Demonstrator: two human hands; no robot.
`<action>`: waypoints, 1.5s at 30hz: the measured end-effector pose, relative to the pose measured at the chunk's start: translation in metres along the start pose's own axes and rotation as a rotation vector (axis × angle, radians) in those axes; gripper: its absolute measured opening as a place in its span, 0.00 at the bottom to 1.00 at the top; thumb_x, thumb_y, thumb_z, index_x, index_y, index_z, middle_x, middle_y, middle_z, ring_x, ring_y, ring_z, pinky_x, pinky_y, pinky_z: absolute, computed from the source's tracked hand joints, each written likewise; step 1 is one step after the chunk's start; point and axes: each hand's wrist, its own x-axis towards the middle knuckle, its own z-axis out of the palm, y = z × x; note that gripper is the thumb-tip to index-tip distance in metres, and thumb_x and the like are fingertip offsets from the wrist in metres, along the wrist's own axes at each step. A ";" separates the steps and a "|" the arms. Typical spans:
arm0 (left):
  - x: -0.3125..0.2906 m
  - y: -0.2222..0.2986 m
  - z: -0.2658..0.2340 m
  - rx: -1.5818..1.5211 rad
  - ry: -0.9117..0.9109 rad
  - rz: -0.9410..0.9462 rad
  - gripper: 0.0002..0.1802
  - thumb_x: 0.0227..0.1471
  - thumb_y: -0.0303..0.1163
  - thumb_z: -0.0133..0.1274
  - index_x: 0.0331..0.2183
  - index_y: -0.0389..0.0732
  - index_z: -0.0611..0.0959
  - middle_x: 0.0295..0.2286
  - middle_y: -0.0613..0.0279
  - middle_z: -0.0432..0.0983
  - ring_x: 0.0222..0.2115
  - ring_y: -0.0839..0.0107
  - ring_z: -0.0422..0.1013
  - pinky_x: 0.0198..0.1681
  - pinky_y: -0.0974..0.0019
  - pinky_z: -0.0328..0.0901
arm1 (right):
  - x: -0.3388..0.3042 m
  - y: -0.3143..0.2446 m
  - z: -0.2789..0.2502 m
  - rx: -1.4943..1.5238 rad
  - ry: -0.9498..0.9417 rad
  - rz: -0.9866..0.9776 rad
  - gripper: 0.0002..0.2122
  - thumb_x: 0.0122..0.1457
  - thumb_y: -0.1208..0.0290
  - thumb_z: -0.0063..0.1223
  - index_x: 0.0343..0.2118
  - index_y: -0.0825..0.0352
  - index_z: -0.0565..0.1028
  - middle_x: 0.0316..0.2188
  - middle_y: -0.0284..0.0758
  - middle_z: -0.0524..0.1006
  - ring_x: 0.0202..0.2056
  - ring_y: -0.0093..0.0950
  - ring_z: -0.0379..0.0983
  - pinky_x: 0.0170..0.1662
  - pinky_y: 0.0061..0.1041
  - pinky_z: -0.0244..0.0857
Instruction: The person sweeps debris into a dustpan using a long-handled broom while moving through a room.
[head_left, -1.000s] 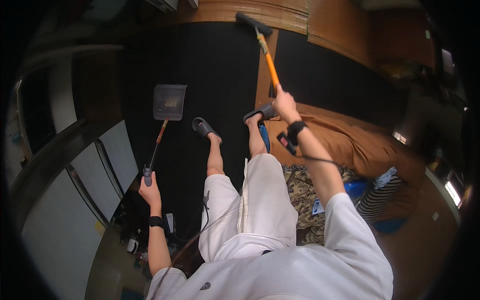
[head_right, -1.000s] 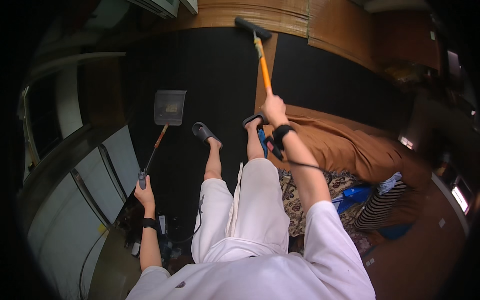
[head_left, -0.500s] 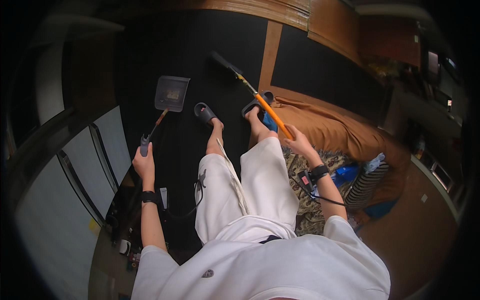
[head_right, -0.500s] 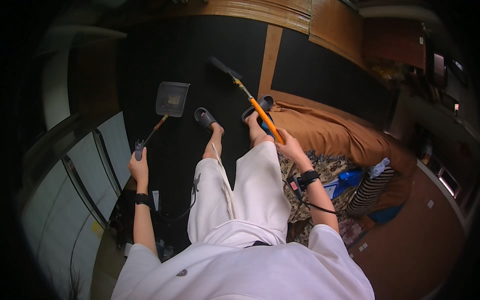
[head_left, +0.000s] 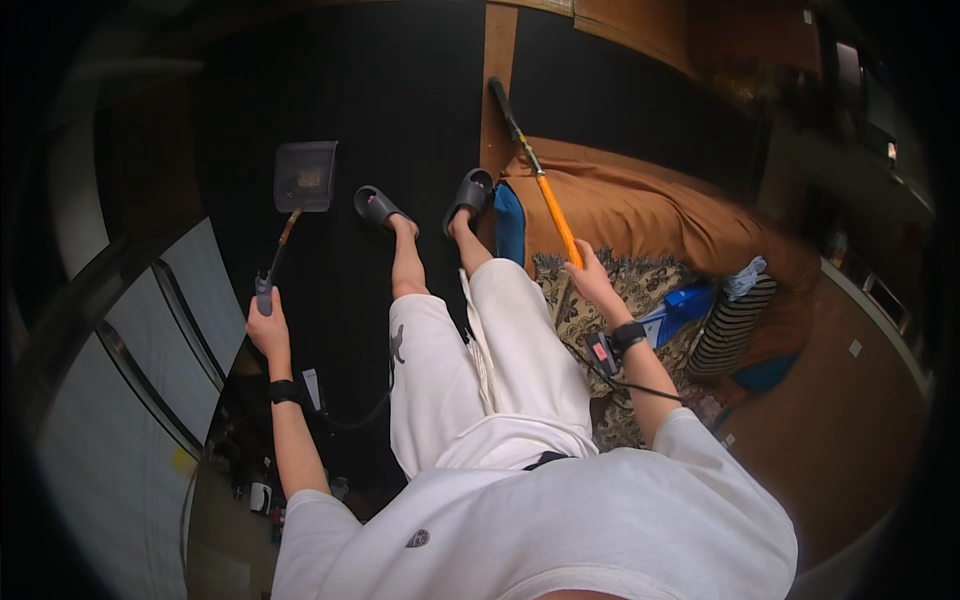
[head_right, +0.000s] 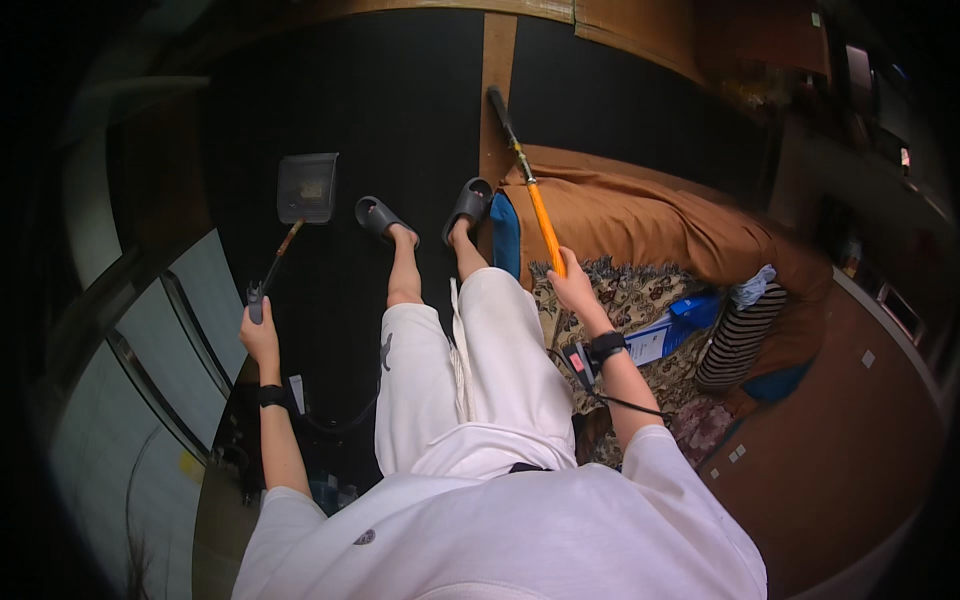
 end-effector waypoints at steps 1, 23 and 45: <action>-0.001 -0.001 0.000 0.010 0.008 0.001 0.18 0.48 0.43 0.52 0.24 0.35 0.77 0.15 0.55 0.69 0.16 0.62 0.67 0.21 0.64 0.60 | 0.001 0.004 0.006 0.053 -0.021 0.083 0.25 0.51 0.71 0.48 0.52 0.59 0.56 0.29 0.43 0.73 0.17 0.32 0.71 0.20 0.28 0.64; -0.001 0.033 0.011 0.097 0.025 0.072 0.20 0.47 0.48 0.51 0.26 0.38 0.78 0.21 0.52 0.74 0.24 0.54 0.71 0.28 0.59 0.63 | -0.076 0.059 0.007 0.418 -0.197 0.024 0.24 0.52 0.72 0.48 0.52 0.58 0.57 0.20 0.36 0.70 0.17 0.27 0.68 0.20 0.24 0.63; 0.024 0.030 0.010 -0.012 -0.081 0.023 0.16 0.45 0.41 0.54 0.23 0.36 0.75 0.16 0.56 0.71 0.18 0.59 0.68 0.23 0.61 0.61 | -0.082 -0.014 0.151 0.536 -0.064 0.295 0.27 0.50 0.78 0.44 0.53 0.59 0.52 0.22 0.38 0.69 0.12 0.24 0.64 0.13 0.23 0.58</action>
